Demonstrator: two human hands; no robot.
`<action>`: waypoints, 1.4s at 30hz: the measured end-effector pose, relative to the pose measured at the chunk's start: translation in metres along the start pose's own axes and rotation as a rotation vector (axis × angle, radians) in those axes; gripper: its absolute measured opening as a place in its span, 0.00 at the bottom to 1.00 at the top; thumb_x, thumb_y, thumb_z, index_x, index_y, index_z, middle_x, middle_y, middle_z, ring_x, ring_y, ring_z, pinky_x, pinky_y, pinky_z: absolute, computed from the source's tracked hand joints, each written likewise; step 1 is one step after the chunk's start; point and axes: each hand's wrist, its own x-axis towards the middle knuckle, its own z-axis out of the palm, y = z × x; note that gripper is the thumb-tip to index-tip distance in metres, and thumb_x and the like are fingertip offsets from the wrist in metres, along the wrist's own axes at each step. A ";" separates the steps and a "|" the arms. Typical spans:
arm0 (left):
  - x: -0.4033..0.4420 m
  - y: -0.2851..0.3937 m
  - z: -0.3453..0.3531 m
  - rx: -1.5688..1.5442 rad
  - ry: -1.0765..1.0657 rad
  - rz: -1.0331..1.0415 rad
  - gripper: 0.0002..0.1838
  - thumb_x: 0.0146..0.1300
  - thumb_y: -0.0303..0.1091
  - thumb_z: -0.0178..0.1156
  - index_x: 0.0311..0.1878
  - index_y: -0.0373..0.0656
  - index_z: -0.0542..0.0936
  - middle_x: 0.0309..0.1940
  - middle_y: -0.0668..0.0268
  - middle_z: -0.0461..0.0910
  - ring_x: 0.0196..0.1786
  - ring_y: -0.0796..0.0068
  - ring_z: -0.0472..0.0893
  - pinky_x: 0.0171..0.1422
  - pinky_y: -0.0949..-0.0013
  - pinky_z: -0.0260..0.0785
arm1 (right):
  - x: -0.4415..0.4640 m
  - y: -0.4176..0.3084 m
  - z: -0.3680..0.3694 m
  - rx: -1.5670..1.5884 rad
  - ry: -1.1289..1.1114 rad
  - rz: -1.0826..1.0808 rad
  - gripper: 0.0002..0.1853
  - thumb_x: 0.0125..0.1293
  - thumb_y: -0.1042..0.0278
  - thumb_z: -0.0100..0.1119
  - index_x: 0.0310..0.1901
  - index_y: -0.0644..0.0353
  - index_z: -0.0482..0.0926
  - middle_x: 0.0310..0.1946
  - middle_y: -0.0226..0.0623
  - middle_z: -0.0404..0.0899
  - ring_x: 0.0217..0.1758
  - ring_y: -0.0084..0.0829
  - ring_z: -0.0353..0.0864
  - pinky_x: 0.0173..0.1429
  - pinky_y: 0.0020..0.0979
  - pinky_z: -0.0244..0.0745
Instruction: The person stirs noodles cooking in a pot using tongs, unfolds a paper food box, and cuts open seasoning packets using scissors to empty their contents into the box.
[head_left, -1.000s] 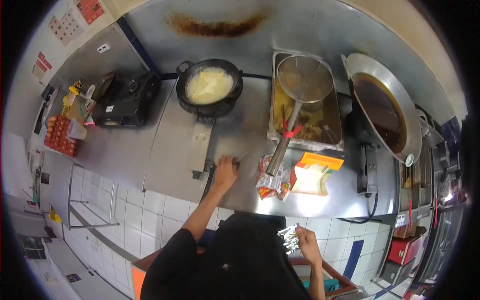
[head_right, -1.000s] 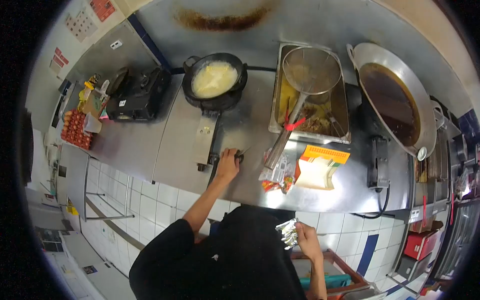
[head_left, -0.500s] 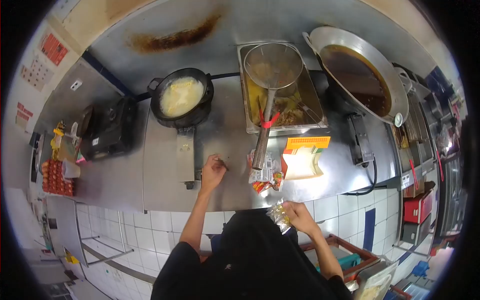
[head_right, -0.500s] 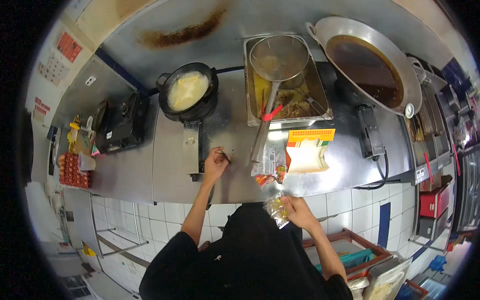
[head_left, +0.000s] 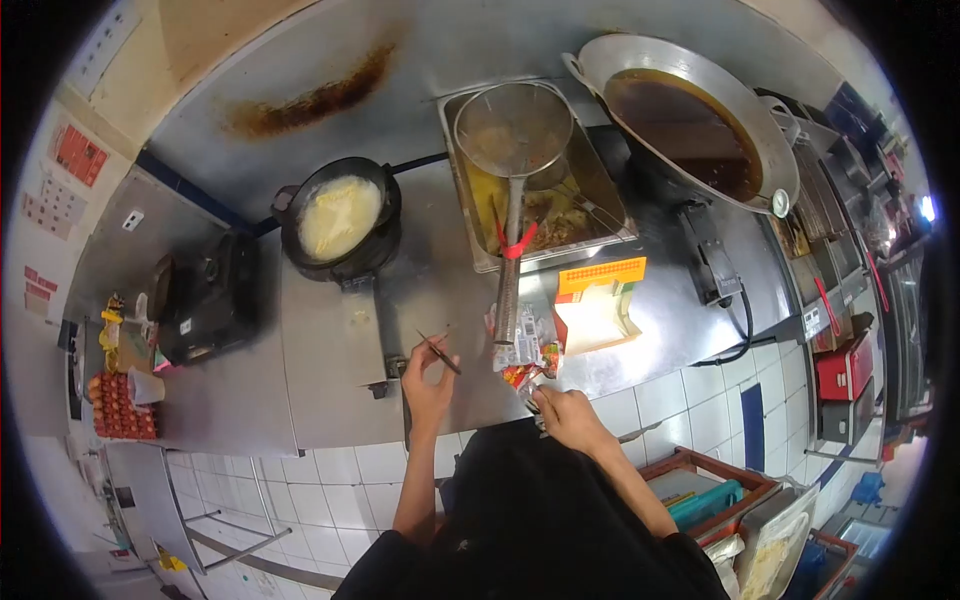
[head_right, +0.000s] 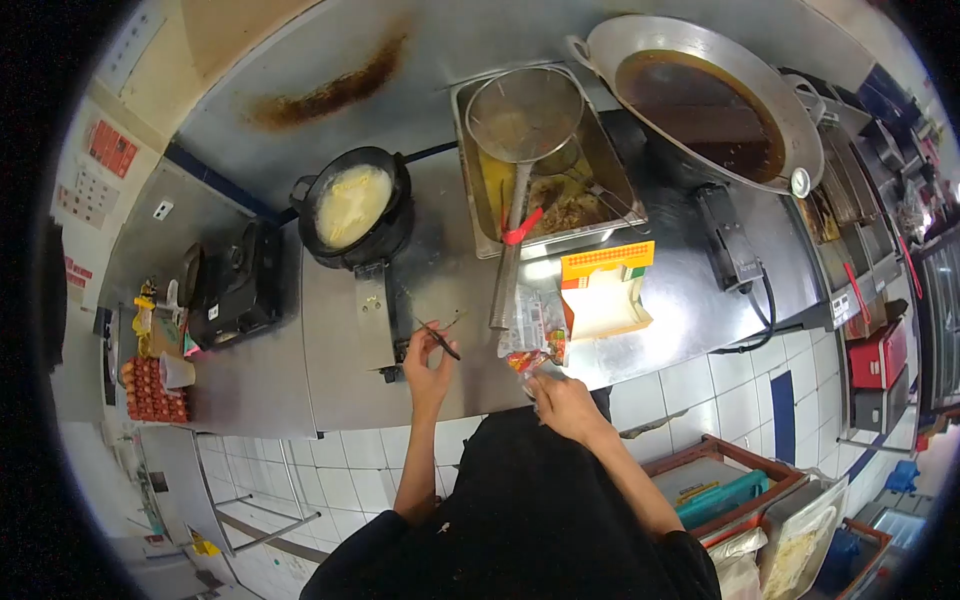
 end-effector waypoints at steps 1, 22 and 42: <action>-0.006 0.004 -0.002 -0.007 -0.016 -0.003 0.20 0.58 0.24 0.69 0.54 0.39 0.77 0.47 0.61 0.82 0.53 0.72 0.81 0.59 0.66 0.73 | -0.001 -0.001 -0.001 -0.003 0.009 0.015 0.12 0.72 0.65 0.50 0.38 0.66 0.78 0.24 0.58 0.78 0.31 0.59 0.80 0.38 0.52 0.75; -0.014 0.127 0.025 -0.264 -0.526 0.044 0.26 0.58 0.33 0.69 0.59 0.37 0.75 0.57 0.59 0.78 0.59 0.67 0.78 0.65 0.63 0.69 | 0.003 0.046 -0.066 -0.473 0.059 -0.075 0.14 0.72 0.62 0.50 0.31 0.62 0.77 0.18 0.51 0.75 0.24 0.55 0.77 0.33 0.48 0.71; -0.019 0.111 0.067 -0.413 -0.414 -0.022 0.17 0.61 0.27 0.69 0.49 0.40 0.74 0.37 0.69 0.81 0.38 0.82 0.79 0.46 0.74 0.72 | 0.006 -0.020 -0.006 1.055 0.449 0.056 0.11 0.67 0.70 0.66 0.46 0.66 0.80 0.41 0.33 0.85 0.42 0.19 0.81 0.48 0.24 0.76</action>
